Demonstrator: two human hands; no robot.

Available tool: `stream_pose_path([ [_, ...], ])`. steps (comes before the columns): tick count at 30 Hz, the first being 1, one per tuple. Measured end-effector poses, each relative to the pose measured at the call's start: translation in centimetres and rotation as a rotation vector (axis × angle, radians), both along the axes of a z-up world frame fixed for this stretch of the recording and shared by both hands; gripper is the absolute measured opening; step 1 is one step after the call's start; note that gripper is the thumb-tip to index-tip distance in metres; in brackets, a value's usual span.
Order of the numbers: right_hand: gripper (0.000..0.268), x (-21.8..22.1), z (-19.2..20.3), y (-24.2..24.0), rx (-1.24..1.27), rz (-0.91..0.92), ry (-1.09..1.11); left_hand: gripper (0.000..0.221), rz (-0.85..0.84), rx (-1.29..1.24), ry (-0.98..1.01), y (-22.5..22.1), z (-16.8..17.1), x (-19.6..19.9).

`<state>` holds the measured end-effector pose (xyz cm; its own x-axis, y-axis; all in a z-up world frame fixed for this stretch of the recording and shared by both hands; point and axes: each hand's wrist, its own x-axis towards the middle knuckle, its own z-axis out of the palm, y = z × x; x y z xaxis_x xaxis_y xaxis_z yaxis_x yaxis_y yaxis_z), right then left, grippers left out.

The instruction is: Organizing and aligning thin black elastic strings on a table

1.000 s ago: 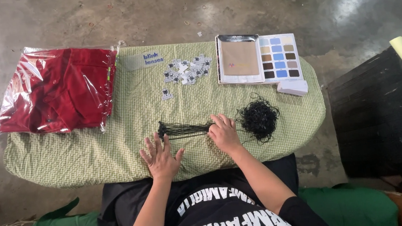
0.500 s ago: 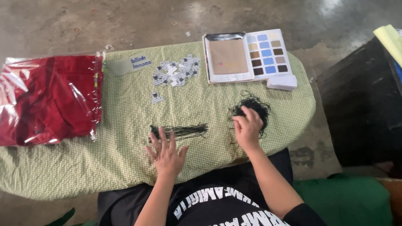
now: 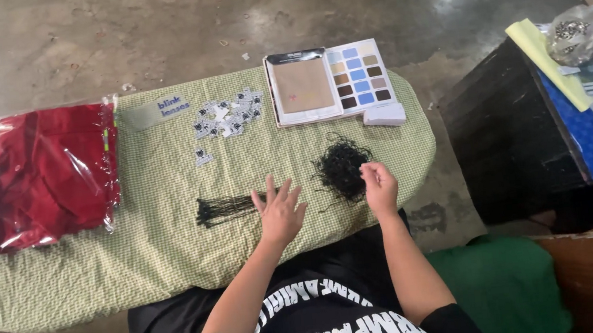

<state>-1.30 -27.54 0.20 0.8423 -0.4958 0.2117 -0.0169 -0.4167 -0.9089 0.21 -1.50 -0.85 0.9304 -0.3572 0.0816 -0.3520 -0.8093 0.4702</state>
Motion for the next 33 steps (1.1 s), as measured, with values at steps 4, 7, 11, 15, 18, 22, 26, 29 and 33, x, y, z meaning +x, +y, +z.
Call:
stream_pose_path([
  [4,0.016,0.1,3.1,1.3,0.359,0.057,-0.031,0.039,-0.045,-0.074,-0.004,-2.4,-1.2,0.7],
  [7,0.009,-0.5,4.7,2.5,0.252,0.142,0.040,0.046,-0.122,-0.152,0.097,-4.0,-0.2,1.1],
  [11,0.012,-0.9,6.7,3.7,0.254,0.393,-0.058,0.040,-0.207,-0.281,0.290,-5.3,3.0,1.4],
  [15,0.015,0.8,3.6,2.9,0.619,0.365,-0.229,0.022,-0.156,-0.302,0.335,-6.0,0.9,2.9],
  [18,0.012,1.3,2.6,2.3,0.796,0.392,-0.265,0.028,-0.136,-0.373,0.366,-5.1,3.6,2.6],
  [22,0.012,1.5,2.2,2.9,0.835,0.417,-0.237,0.046,-0.176,-0.337,0.371,-5.9,3.2,2.8],
  [26,0.012,1.7,2.2,2.7,0.882,0.324,-0.274,0.023,-0.107,-0.348,0.376,-6.2,2.1,3.4],
  [29,0.012,2.0,2.1,1.7,0.925,0.250,-0.309,0.021,-0.047,-0.397,0.390,-5.7,0.2,4.0],
  [33,0.012,2.1,1.9,1.4,0.999,0.260,-0.279,0.060,-0.141,-0.191,0.433,-4.0,9.1,2.3],
])
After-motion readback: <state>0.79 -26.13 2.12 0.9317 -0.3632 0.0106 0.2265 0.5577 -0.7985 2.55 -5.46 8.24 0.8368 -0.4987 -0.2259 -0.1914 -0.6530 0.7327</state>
